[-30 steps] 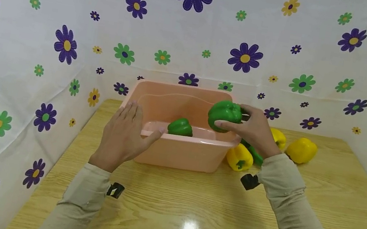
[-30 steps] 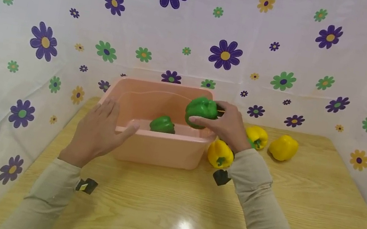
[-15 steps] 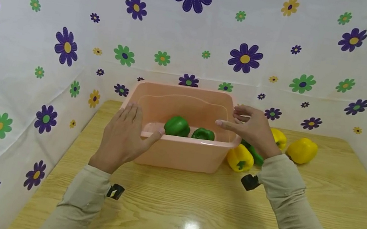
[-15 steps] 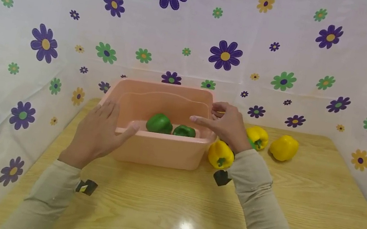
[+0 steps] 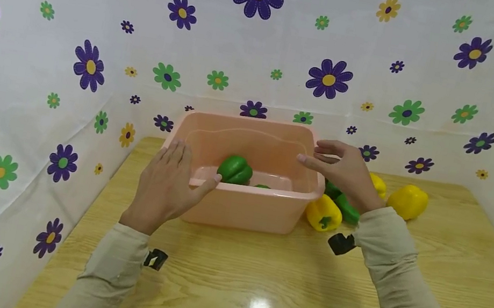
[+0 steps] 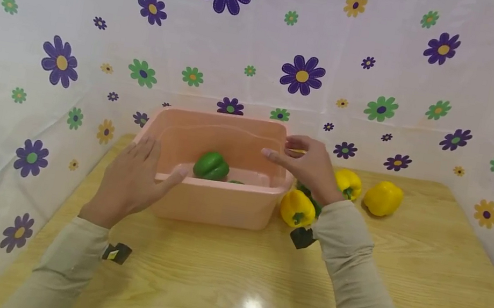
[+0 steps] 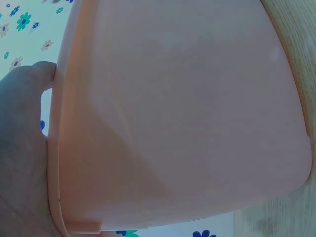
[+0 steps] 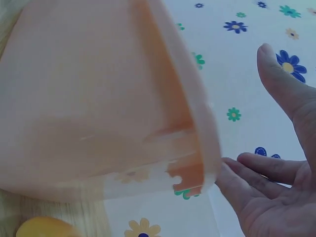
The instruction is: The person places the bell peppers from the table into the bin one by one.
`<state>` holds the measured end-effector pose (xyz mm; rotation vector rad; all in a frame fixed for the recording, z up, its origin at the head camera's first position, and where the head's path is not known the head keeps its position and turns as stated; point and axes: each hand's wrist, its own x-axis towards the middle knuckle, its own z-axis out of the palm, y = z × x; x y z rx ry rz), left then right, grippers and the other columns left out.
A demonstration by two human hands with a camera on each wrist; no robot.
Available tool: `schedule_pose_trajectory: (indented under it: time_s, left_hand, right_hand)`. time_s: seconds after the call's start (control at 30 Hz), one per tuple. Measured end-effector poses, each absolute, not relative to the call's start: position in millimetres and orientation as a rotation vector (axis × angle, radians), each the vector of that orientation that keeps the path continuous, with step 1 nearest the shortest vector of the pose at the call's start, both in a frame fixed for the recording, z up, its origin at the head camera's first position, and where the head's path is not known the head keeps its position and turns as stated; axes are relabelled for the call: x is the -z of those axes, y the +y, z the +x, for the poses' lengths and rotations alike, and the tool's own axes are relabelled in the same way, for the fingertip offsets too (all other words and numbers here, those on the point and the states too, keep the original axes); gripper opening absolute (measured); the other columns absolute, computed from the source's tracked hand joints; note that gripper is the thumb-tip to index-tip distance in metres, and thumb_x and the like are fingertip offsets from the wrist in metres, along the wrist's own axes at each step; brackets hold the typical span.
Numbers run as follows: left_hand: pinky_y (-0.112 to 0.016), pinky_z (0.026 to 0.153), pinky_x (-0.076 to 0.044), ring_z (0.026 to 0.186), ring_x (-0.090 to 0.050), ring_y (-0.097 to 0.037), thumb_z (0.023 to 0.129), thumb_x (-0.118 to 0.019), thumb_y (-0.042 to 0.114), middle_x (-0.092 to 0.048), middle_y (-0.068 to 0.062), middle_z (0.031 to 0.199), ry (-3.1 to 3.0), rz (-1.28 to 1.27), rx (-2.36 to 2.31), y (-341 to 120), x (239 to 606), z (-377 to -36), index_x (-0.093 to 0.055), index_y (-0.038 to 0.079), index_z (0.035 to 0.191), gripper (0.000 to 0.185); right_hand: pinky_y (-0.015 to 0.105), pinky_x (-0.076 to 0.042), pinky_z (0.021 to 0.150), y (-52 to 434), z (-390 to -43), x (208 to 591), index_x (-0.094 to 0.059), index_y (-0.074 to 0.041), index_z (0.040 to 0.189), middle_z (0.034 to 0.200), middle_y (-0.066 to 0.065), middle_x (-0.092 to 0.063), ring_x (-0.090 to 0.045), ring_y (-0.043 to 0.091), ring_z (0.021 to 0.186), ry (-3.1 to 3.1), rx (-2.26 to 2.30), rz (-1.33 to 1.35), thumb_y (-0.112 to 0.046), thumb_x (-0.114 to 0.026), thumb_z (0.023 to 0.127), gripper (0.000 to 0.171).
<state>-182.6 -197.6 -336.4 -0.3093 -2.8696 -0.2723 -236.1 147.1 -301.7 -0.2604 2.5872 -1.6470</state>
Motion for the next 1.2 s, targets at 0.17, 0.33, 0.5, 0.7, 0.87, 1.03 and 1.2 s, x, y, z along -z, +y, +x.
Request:
schedule_pose_trajectory:
  time_s: [0.17,0.33,0.5,0.7,0.87,1.03,1.2]
  left_hand:
    - [-0.052,0.124,-0.016,0.150,-0.025,-0.042,0.094,-0.038,0.075,-0.030,-0.030,0.159,-2.859,-0.315,0.265,-197.5,338.4,-183.1,-0.031,-0.014,0.151,0.106]
    - [-0.052,0.123,-0.018,0.149,-0.026,-0.043,0.095,-0.040,0.074,-0.031,-0.030,0.158,-2.850,-0.311,0.275,-198.9,340.4,-182.5,-0.031,-0.013,0.151,0.104]
    - [-0.052,0.123,-0.017,0.149,-0.025,-0.043,0.095,-0.040,0.074,-0.030,-0.030,0.159,-2.860,-0.307,0.270,-199.3,339.6,-182.9,-0.030,-0.013,0.152,0.105]
    - [-0.053,0.123,-0.016,0.150,-0.024,-0.043,0.094,-0.039,0.075,-0.029,-0.030,0.159,-2.868,-0.305,0.271,-199.8,339.3,-183.3,-0.030,-0.013,0.152,0.106]
    - [-0.053,0.124,-0.016,0.150,-0.024,-0.043,0.094,-0.038,0.075,-0.029,-0.030,0.159,-2.875,-0.299,0.274,-199.9,339.4,-182.5,-0.029,-0.013,0.153,0.106]
    - [-0.053,0.124,-0.016,0.150,-0.024,-0.043,0.095,-0.038,0.075,-0.029,-0.030,0.159,-2.873,-0.300,0.276,-199.3,339.1,-181.8,-0.029,-0.013,0.152,0.106]
    - [-0.052,0.124,-0.015,0.150,-0.023,-0.043,0.095,-0.039,0.075,-0.028,-0.030,0.160,-2.874,-0.305,0.281,-197.5,338.2,-181.9,-0.029,-0.013,0.152,0.106]
  right_hand:
    - [0.053,-0.047,0.106,155.6,-234.9,299.3,-0.047,-0.009,0.150,0.146,0.012,-0.053,-0.053,0.035,0.133,2.588,1.718,-0.254,-0.053,-0.080,0.083,0.087]
    - [0.051,-0.049,0.105,164.3,-232.4,300.5,-0.045,-0.007,0.151,0.147,0.014,-0.052,-0.053,0.035,0.133,2.597,1.752,-0.253,-0.052,-0.078,0.085,0.086]
    - [0.050,-0.050,0.103,174.5,-230.8,302.2,-0.042,-0.007,0.153,0.150,0.016,-0.048,-0.051,0.037,0.134,2.627,1.729,-0.243,-0.052,-0.074,0.089,0.085]
    - [0.051,-0.049,0.104,184.2,-229.0,310.3,-0.041,-0.006,0.153,0.152,0.017,-0.046,-0.048,0.038,0.136,2.633,1.683,-0.177,-0.058,-0.070,0.089,0.088]
    - [0.056,-0.043,0.109,188.4,-228.7,318.2,-0.041,-0.006,0.153,0.153,0.016,-0.045,-0.046,0.038,0.137,2.637,1.619,-0.088,-0.067,-0.070,0.084,0.096]
    - [0.058,-0.039,0.112,190.9,-227.0,326.6,-0.038,-0.005,0.155,0.154,0.019,-0.042,-0.044,0.041,0.137,2.590,1.610,-0.044,-0.066,-0.070,0.085,0.098]
    - [0.055,-0.044,0.109,194.3,-227.0,337.1,-0.036,-0.005,0.156,0.155,0.018,-0.041,-0.048,0.042,0.132,2.560,1.586,0.002,-0.066,-0.069,0.086,0.099]
